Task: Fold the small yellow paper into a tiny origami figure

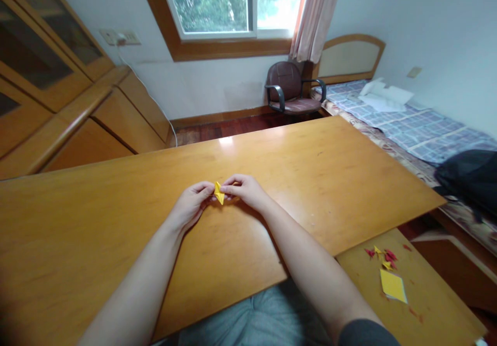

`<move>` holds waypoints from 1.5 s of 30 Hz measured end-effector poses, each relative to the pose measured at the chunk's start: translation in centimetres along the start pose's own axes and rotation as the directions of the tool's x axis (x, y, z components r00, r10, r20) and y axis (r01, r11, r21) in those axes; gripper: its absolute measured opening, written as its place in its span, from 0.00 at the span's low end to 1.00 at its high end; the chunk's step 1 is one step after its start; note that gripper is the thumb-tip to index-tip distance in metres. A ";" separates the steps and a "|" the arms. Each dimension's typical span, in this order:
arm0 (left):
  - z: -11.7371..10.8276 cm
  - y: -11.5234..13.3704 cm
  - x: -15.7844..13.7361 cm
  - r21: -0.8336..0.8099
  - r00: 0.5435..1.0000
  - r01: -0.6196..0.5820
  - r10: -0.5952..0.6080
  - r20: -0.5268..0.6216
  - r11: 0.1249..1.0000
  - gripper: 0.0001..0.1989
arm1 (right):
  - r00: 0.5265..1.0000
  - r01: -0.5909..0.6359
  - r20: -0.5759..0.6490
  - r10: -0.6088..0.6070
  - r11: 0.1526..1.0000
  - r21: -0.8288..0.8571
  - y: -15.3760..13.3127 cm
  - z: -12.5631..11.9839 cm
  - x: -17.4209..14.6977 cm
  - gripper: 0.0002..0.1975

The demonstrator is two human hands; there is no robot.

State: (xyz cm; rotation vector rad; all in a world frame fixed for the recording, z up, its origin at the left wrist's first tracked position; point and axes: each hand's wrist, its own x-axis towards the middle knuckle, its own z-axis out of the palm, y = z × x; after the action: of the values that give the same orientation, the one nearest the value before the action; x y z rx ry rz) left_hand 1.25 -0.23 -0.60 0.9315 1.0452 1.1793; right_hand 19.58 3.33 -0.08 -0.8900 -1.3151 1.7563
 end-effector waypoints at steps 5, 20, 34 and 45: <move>-0.3 -0.1 0.0 0.023 1.000 0.003 -0.004 0.015 1.000 0.16 | 1.000 0.003 0.010 -0.003 1.000 -0.001 -0.1 0.0 -0.1 0.18; -0.2 0.0 -0.1 0.086 0.999 -0.039 0.037 0.024 0.996 0.14 | 0.999 -0.023 0.023 0.021 0.998 0.055 0.1 -0.1 -0.1 0.18; 0.0 0.0 -0.2 0.139 0.999 -0.041 0.045 -0.026 0.990 0.14 | 1.000 0.001 0.003 -0.001 1.000 -0.001 0.3 0.0 0.1 0.19; 0.2 -0.4 0.3 0.111 0.983 -0.131 0.143 -0.110 0.985 0.15 | 0.998 0.034 0.052 -0.043 0.986 0.161 0.6 0.6 0.0 0.25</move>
State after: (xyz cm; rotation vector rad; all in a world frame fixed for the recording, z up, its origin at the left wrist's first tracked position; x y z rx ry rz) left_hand 1.58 0.03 -0.93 1.0383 1.1604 1.3178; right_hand 18.95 2.94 -0.49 -0.7266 -1.1990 1.8388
